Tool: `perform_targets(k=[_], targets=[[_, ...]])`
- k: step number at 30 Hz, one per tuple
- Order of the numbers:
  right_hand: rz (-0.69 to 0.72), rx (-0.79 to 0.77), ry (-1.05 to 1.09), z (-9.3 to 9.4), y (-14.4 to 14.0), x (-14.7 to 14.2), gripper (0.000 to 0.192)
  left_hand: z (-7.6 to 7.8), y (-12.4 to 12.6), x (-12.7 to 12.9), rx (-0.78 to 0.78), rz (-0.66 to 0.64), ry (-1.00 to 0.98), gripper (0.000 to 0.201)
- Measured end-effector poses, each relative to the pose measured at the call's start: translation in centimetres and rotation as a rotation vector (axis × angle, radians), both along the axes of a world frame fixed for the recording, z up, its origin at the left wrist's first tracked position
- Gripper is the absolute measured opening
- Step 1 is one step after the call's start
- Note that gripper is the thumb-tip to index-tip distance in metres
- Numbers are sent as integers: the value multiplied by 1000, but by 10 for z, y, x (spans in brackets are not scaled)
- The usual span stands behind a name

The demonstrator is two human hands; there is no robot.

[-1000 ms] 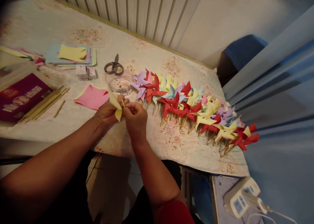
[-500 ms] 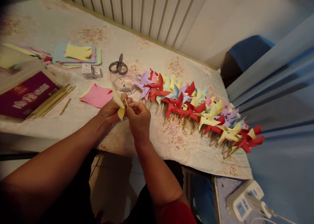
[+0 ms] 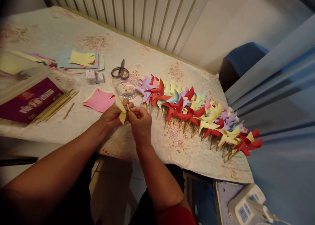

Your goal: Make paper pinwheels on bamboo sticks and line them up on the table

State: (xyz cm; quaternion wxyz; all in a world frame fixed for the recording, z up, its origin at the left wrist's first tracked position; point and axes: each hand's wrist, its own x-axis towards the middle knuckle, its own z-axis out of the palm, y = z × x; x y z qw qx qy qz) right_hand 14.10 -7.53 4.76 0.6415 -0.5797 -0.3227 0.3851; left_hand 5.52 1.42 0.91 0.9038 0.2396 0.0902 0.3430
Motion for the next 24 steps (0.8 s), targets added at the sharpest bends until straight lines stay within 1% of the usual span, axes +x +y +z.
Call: perform_targets(k=[5,10,17,21,24], targets=[[-13,16,3,-1,0,1,11,-4,0,1,-27,-14,17,27],[-15,9,-27,-1,0,1,10,-6,1,2,-80,19,71,27],[-8,11,-2,0,0,1,9,-11,2,2,-58,28,95,29],[-8,1,-14,1,0,1,9,-11,2,2,-27,21,78,30],[-13,8,-9,-1,0,1,9,-9,1,3,-37,21,97,32]])
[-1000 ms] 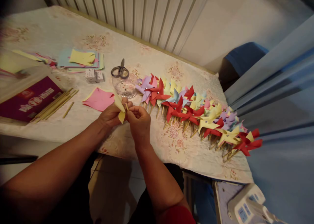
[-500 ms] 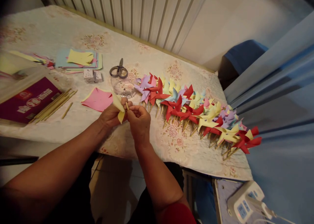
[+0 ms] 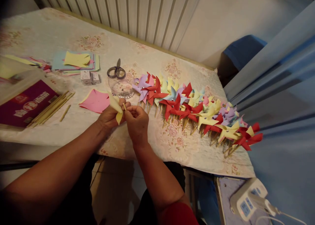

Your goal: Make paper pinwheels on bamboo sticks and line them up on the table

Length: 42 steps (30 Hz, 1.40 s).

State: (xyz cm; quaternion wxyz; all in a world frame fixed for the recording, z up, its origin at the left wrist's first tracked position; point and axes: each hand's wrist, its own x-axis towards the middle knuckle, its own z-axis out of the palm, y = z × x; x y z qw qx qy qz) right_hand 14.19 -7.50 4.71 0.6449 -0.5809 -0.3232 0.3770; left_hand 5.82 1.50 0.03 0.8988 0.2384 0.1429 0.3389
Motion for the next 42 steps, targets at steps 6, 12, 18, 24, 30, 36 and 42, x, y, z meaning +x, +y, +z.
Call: perform_targets(k=[6,12,18,24,30,36,42], targets=[[-6,-9,14,-2,0,0,10,-1,0,0,-23,14,28,29],[-11,4,39,-5,2,-1,11,-2,0,0,15,-3,-11,28],[-4,19,60,-6,2,-1,11,-3,0,0,31,-13,-43,26],[-9,-5,59,-5,2,-1,14,-6,1,0,18,-4,-33,26],[-10,14,65,-8,3,-1,14,-4,0,0,-17,24,10,26],[-4,17,71,-9,4,-1,14,-4,0,0,-4,9,-15,27],[-8,23,70,-8,4,-1,15,-5,1,0,-18,10,2,26]])
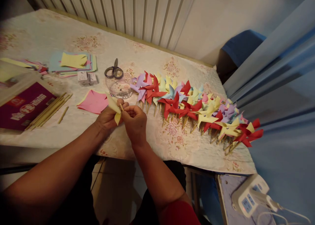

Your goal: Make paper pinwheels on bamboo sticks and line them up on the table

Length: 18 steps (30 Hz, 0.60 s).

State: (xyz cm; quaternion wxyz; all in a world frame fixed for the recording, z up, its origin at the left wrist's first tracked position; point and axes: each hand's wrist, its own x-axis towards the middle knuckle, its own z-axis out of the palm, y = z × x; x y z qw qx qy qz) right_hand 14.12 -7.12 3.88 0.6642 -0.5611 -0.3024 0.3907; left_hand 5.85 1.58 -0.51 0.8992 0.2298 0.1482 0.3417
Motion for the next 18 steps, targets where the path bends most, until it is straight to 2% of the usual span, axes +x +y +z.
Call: perform_targets(k=[7,18], targets=[[18,-2,-15,0,-1,1,14,0,0,-1,28,-3,5,26],[25,22,26,0,0,1,12,-5,1,-1,-16,27,36,26]])
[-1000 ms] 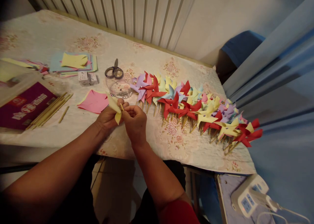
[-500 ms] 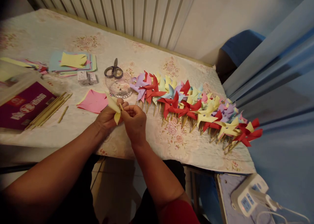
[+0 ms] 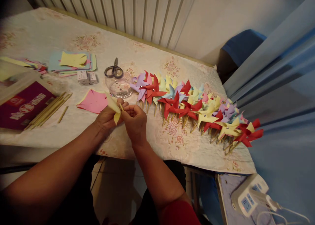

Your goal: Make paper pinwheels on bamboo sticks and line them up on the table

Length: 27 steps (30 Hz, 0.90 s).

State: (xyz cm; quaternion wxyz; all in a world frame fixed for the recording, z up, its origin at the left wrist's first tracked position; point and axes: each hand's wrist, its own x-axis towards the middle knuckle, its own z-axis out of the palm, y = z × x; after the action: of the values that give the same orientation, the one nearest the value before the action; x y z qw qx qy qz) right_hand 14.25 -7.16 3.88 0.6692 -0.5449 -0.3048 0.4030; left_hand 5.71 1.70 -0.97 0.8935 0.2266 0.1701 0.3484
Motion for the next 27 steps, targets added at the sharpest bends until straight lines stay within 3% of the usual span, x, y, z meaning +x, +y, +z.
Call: perform_targets(k=[10,27], targets=[[5,-23,-14,-1,1,1,14,8,-3,0,7,-2,5,26],[14,23,-26,-2,1,1,12,8,-3,0,34,17,2,26]])
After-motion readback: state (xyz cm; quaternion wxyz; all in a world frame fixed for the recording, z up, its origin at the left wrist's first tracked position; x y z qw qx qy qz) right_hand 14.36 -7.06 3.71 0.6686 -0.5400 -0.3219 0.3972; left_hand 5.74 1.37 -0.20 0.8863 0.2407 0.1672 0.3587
